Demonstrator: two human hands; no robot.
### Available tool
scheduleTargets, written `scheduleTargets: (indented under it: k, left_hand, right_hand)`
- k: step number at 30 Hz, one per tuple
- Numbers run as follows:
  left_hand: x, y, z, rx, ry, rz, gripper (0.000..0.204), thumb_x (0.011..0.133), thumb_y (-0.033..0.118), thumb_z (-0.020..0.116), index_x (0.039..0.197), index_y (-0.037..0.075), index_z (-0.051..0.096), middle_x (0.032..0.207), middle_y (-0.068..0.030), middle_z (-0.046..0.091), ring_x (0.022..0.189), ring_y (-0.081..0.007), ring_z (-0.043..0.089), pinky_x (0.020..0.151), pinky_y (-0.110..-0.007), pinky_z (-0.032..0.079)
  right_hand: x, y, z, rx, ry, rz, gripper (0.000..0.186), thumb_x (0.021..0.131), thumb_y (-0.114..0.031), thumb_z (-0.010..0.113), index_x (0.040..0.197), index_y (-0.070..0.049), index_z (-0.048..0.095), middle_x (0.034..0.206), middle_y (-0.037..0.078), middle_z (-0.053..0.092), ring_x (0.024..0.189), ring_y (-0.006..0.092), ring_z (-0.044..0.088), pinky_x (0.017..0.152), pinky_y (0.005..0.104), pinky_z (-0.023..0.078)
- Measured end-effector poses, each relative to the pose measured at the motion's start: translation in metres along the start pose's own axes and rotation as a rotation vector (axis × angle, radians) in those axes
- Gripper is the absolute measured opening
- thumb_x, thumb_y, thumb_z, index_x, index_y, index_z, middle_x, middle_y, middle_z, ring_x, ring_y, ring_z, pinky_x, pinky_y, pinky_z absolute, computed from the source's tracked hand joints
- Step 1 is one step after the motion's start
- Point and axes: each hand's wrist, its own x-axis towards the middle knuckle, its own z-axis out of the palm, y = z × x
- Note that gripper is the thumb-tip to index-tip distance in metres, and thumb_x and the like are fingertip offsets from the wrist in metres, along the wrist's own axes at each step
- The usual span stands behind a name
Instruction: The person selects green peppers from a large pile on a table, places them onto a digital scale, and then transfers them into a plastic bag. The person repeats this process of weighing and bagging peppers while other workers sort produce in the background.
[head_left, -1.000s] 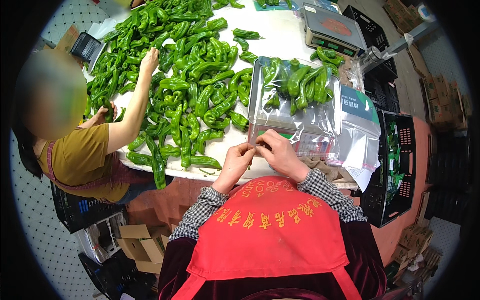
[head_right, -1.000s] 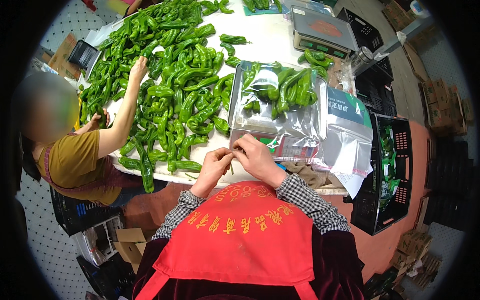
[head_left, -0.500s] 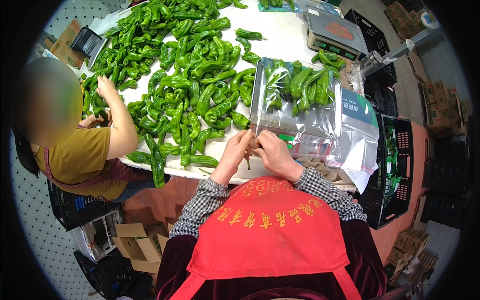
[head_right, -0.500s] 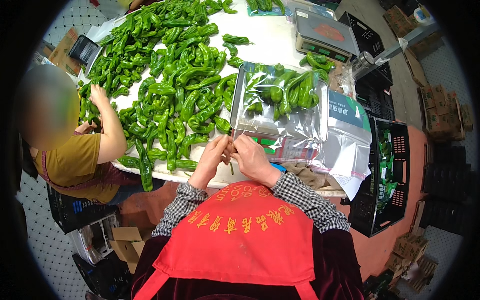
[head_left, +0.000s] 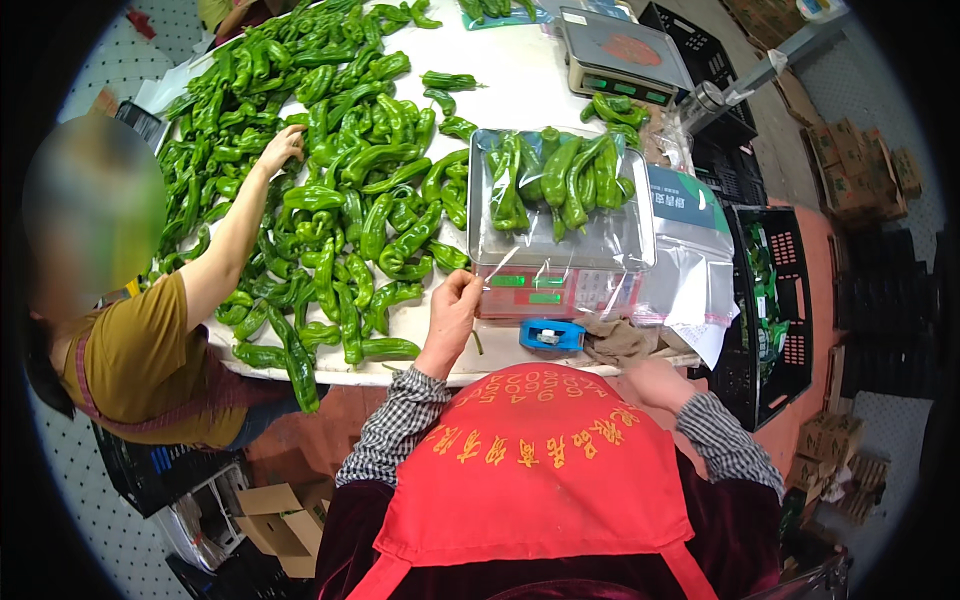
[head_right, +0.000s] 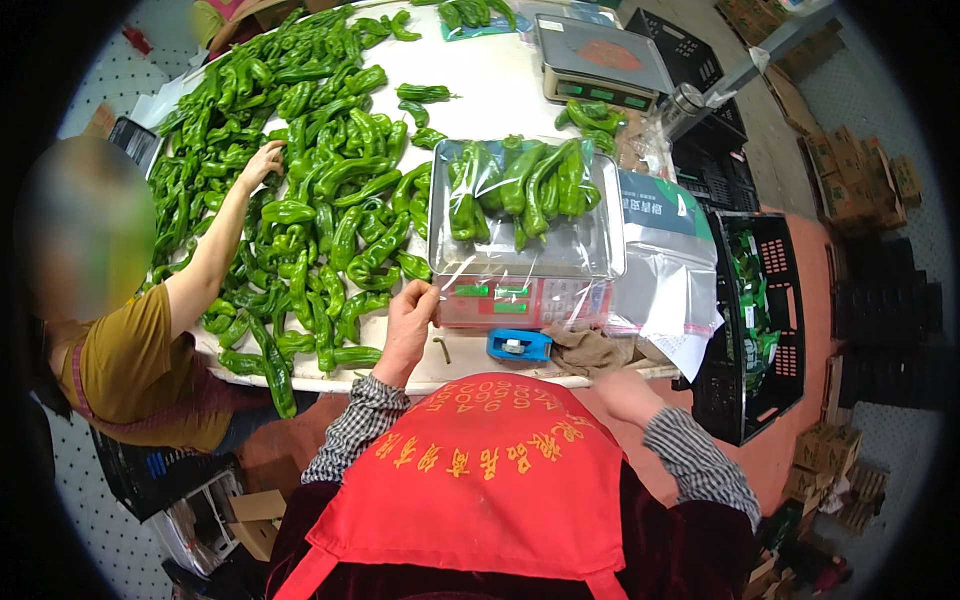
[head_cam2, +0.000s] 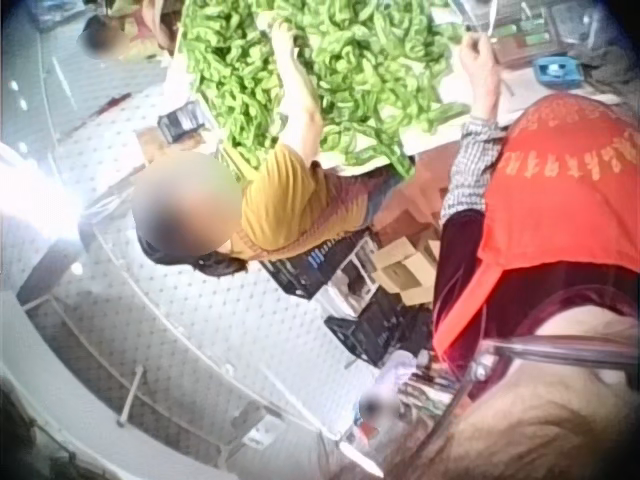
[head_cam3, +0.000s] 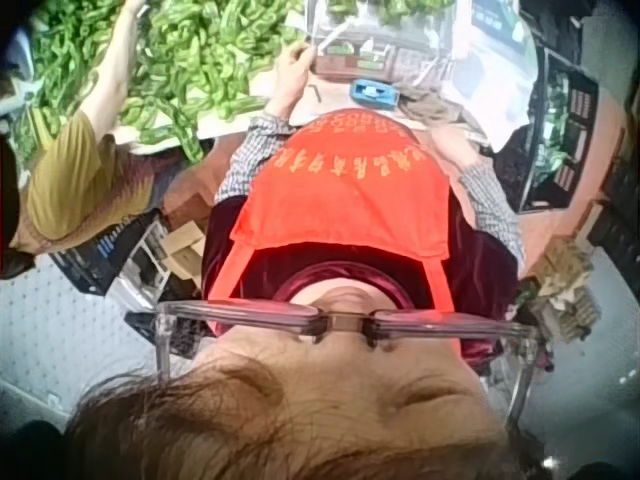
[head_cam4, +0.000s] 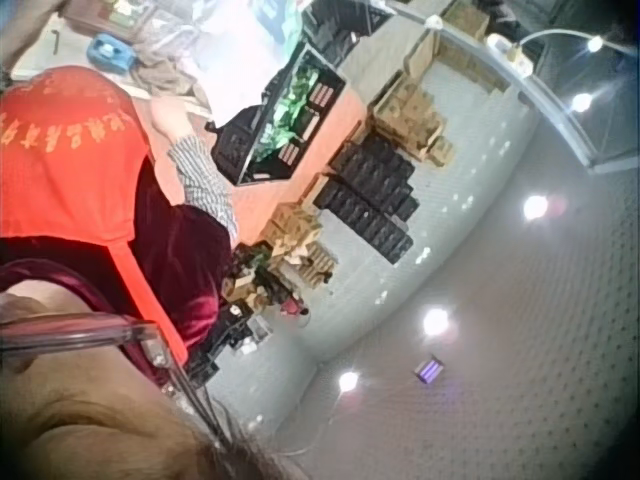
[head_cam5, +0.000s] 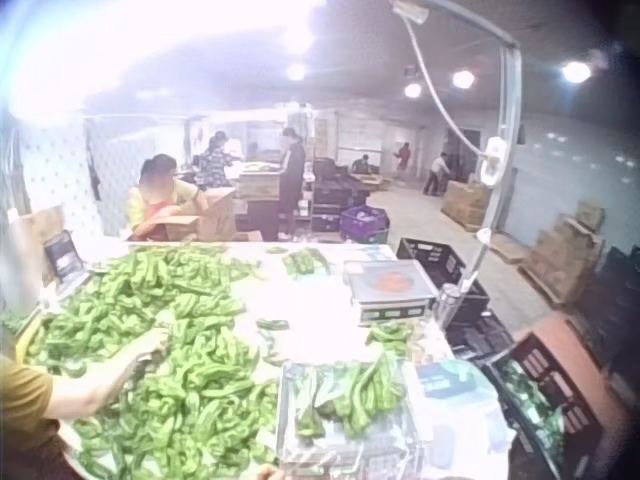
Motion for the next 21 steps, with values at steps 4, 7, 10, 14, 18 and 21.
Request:
scheduleTargets:
  k: [4, 7, 10, 14, 18, 21]
  left_hand:
    - [0.002, -0.006, -0.004, -0.062, -0.005, 0.001, 0.019, 0.103, 0.016, 0.062, 0.088, 0.004, 0.060, 0.073, 0.0032, 0.055, 0.063, -0.0057, 0.050, 0.056, -0.023, 0.042]
    - [0.003, -0.001, -0.012, -0.043, -0.022, 0.011, 0.019, 0.104, 0.016, 0.062, 0.088, 0.005, 0.060, 0.072, 0.0024, 0.055, 0.062, -0.0066, 0.051, 0.057, -0.024, 0.043]
    - [0.005, 0.000, -0.021, 0.057, -0.027, 0.061, 0.016, 0.104, 0.014, 0.060, 0.092, 0.003, 0.060, 0.074, -0.0006, 0.057, 0.066, -0.0092, 0.053, 0.059, -0.025, 0.045]
    - [0.014, 0.009, -0.016, 1.052, 0.213, 0.733, 0.051, 0.086, -0.003, 0.063, 0.136, 0.005, 0.057, 0.127, -0.0174, 0.055, 0.116, -0.0361, 0.055, 0.097, -0.045, 0.048]
    - [0.026, 0.025, -0.010, 1.338, 0.065, 0.963, 0.067, 0.084, 0.008, 0.074, 0.147, 0.018, 0.053, 0.155, -0.0165, 0.040, 0.143, -0.0374, 0.040, 0.117, -0.051, 0.036]
    - [0.027, 0.045, 0.000, 1.420, -0.215, 1.060, 0.059, 0.084, 0.013, 0.077, 0.139, 0.026, 0.061, 0.158, -0.0109, 0.043, 0.148, -0.0329, 0.038, 0.123, -0.049, 0.031]
  right_hand:
    - [-0.094, 0.055, 0.149, -0.005, -0.475, 0.200, 0.018, 0.091, -0.011, 0.062, 0.097, -0.002, 0.076, 0.091, 0.017, 0.075, 0.076, 0.0306, 0.073, 0.062, 0.0443, 0.057]
    - [-0.109, 0.032, 0.105, 0.658, -0.478, 0.527, 0.022, 0.095, -0.018, 0.064, 0.097, 0.000, 0.076, 0.080, 0.016, 0.073, 0.068, 0.0257, 0.072, 0.058, 0.0416, 0.055]
    - [-0.078, 0.027, 0.012, 1.128, -0.017, 0.423, 0.023, 0.095, -0.020, 0.067, 0.091, 0.000, 0.077, 0.066, 0.013, 0.069, 0.060, 0.0228, 0.068, 0.055, 0.0391, 0.053]
    - [-0.023, 0.062, -0.010, 0.412, 0.810, 0.489, 0.041, 0.086, -0.011, 0.074, 0.126, -0.007, 0.066, 0.110, 0.016, 0.068, 0.096, 0.0333, 0.067, 0.080, 0.0416, 0.054]
    - [0.025, 0.060, -0.064, 0.206, 1.038, 0.212, 0.078, 0.079, -0.009, 0.079, 0.150, -0.019, 0.049, 0.158, 0.016, 0.041, 0.141, 0.0384, 0.043, 0.114, 0.0486, 0.037]
    - [0.053, 0.067, -0.073, 0.040, 0.997, 0.075, 0.073, 0.079, -0.012, 0.080, 0.146, -0.022, 0.055, 0.161, 0.013, 0.039, 0.147, 0.0378, 0.037, 0.120, 0.0536, 0.031]
